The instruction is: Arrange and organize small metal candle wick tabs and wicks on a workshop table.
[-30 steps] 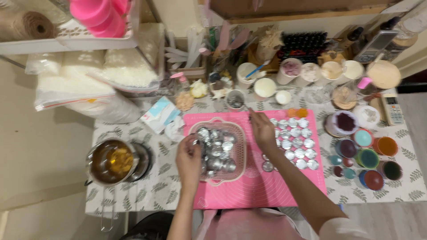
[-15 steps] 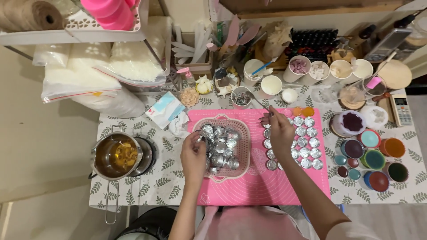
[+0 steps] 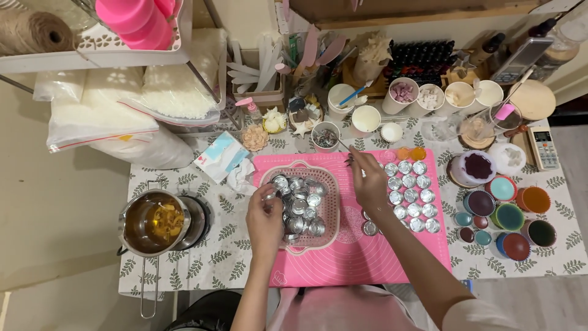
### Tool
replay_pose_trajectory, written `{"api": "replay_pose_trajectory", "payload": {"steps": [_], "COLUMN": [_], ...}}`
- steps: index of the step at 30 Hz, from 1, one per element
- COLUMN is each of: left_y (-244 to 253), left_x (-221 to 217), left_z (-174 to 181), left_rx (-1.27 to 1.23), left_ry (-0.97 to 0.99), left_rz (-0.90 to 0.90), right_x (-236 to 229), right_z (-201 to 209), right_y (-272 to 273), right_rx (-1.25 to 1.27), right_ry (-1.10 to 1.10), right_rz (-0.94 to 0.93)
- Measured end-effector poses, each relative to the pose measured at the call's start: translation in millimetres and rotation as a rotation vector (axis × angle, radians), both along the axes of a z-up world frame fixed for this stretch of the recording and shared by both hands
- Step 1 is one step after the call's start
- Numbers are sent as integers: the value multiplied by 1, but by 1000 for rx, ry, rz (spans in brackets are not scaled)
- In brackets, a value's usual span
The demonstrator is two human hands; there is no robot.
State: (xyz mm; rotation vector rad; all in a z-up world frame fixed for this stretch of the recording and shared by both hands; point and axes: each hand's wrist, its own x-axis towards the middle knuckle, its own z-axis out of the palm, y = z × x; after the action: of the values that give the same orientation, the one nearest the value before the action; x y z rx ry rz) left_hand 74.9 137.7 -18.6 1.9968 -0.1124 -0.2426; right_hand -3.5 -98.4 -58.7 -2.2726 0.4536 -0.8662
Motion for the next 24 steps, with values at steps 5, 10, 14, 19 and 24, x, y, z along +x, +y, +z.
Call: {"api": "replay_pose_trajectory", "payload": {"steps": [5,10,14,19,24], "left_y": [12,26,31,41,56], "left_x": [1,2,0,4,9], "left_z": [-2,-10,0,1,-10], "left_rx": [-3,3,40,9,82], "left_ry": [31,37,91,320,17], "left_rz": [38,44,89,165,120], "right_x": [-7,-1,-2,-9,10], "right_z": [18,7,-15,-36,-33], "right_y": [3,-23,-44,-68,-90], "right_rx": [338,798,1042,1308,937], "right_ry": [88,-208,-372,-464,-492], "right_rz": [-174,-133,-193,-354,-359]}}
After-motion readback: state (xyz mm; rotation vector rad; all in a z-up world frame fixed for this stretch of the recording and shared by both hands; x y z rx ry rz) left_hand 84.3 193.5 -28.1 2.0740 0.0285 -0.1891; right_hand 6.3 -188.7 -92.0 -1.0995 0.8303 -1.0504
